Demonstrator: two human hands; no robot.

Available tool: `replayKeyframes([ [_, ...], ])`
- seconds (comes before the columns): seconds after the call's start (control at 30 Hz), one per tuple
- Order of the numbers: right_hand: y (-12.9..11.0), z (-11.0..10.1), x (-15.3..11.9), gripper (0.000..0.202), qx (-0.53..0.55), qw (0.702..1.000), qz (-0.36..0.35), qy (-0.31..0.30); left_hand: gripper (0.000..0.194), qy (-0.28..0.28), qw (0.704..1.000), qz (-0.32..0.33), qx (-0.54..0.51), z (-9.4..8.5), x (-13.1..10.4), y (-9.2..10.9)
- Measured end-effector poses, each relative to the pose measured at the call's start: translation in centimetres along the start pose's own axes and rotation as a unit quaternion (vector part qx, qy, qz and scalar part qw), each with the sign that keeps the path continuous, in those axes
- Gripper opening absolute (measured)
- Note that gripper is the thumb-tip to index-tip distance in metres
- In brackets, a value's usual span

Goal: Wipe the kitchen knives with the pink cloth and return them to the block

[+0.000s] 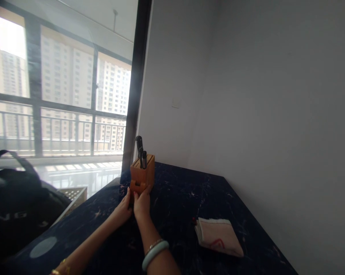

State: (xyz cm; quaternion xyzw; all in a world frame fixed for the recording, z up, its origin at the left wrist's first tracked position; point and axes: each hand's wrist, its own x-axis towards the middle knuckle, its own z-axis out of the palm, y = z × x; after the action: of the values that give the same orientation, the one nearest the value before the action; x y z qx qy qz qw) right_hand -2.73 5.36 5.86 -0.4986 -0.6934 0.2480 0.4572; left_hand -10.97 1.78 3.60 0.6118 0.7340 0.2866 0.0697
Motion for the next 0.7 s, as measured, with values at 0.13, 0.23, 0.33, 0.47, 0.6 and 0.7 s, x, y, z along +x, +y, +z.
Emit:
replayKeyframes([
  [0.13,-0.1,1.0,0.0,0.061,0.004,1.000,0.004,-0.006,0.082,-0.002,0.999,-0.024,-0.024,-0.3,0.5,-0.8],
  [0.23,0.1,1.0,0.1,0.059,0.009,1.000,-0.001,-0.012,0.084,-0.002,0.999,-0.037,-0.033,-0.5,0.4,-0.8],
  [0.33,0.5,0.7,0.0,0.060,0.011,1.000,-0.011,-0.024,0.081,-0.002,0.998,-0.045,-0.033,-0.5,0.2,-0.3],
  [0.47,0.9,-0.2,-1.1,0.070,0.003,0.999,-0.028,-0.020,0.072,-0.001,0.997,-0.072,-0.018,-0.5,-0.3,0.6],
  [0.6,0.7,-3.8,-3.0,0.075,-0.030,0.996,-0.072,-0.033,0.065,0.012,0.992,-0.122,0.010,-1.3,-0.8,1.6],
  [0.7,-0.2,-9.5,-4.5,0.069,-0.251,0.954,-0.149,-0.060,0.049,0.014,0.990,-0.135,0.028,-2.5,-1.0,2.5],
])
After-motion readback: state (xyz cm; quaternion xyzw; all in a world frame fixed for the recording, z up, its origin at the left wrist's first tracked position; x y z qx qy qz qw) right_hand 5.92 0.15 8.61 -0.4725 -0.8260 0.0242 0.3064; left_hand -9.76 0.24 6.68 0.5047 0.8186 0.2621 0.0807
